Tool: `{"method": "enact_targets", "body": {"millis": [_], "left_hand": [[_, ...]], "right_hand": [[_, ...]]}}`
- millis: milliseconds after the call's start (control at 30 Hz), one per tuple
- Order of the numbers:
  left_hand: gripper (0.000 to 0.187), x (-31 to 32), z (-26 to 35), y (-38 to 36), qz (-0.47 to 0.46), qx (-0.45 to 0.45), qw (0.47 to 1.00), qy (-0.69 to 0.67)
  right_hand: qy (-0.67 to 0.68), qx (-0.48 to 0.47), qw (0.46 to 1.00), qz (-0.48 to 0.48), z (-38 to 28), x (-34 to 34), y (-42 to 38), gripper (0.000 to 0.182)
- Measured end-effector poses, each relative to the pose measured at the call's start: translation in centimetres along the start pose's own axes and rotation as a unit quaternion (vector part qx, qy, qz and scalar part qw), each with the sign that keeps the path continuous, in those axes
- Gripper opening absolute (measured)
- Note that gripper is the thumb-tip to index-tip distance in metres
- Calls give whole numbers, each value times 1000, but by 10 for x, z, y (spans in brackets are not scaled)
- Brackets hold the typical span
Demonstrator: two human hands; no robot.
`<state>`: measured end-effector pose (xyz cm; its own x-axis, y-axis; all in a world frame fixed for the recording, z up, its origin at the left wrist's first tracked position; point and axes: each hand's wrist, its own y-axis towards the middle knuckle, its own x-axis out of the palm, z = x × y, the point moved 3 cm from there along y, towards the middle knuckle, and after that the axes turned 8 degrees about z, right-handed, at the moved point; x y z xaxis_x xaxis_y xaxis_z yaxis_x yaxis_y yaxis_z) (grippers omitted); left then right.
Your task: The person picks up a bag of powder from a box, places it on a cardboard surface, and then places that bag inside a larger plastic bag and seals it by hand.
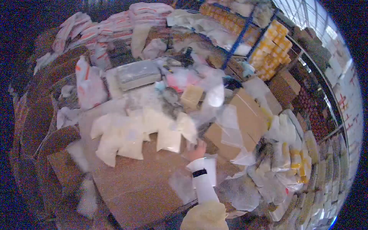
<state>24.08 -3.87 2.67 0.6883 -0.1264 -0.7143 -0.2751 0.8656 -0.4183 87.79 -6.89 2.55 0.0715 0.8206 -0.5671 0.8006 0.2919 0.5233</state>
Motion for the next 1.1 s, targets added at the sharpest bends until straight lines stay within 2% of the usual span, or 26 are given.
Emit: {"method": "enact_targets", "body": {"millis": [33, 100, 133, 167, 233, 267, 367, 467, 533, 633, 667, 700, 767, 967, 1067, 1100], "left_hand": [[33, 14, 15, -15, -17, -32, 999, -36], [32, 38, 40, -42, -49, -99, 988, -108], [31, 48, 52, -53, -63, -133, 979, -144], [31, 56, 63, -62, -78, -167, 966, -181], [28, 75, 91, -60, -91, -57, 980, -170], [27, 83, 105, -57, -97, -3, 982, -165], [32, 109, 140, -59, -147, 32, 979, -136], [19, 146, 97, -17, -106, 124, 962, -218], [14, 160, 123, -33, -100, 91, 966, -220], [9, 167, 150, -54, -103, 61, 974, -192], [7, 169, 153, -60, -106, 53, 976, -181], [7, 171, 157, -68, -113, 61, 974, -188], [7, 170, 163, -80, -125, 77, 968, -206], [9, 174, 153, -87, -143, 47, 968, -201], [9, 179, 140, -83, -124, 78, 968, -203], [10, 185, 131, -79, -129, 88, 966, -204]], "right_hand": [[-15, 25, 1000, 9, 33, -15, 19, 36], [-152, 29, 988, 15, 118, -19, 49, 37], [-218, 31, 975, 16, 130, -26, 63, 38], [-229, 68, 970, 47, 140, -33, 71, 38], [-251, 141, 952, 106, 155, -37, 81, 38], [-279, 144, 945, 89, 154, -39, 83, 38], [-330, 158, 930, 36, 158, -46, 85, 38], [-299, 161, 941, -4, 181, -48, 86, 33], [-257, 138, 956, -21, 230, -31, 83, 29], [-252, -4, 964, -80, 169, -75, 84, 24], [-245, -76, 965, -52, 180, -77, 80, 28], [-275, -60, 956, -81, 197, -76, 75, 28], [-333, -32, 933, -136, 189, -86, 80, 28], [-344, 65, 912, -213, 195, -85, 84, 36], [-339, 100, 850, -390, 181, -80, 82, 43], [-354, 36, 877, -323, 173, -80, 75, 44]]}}
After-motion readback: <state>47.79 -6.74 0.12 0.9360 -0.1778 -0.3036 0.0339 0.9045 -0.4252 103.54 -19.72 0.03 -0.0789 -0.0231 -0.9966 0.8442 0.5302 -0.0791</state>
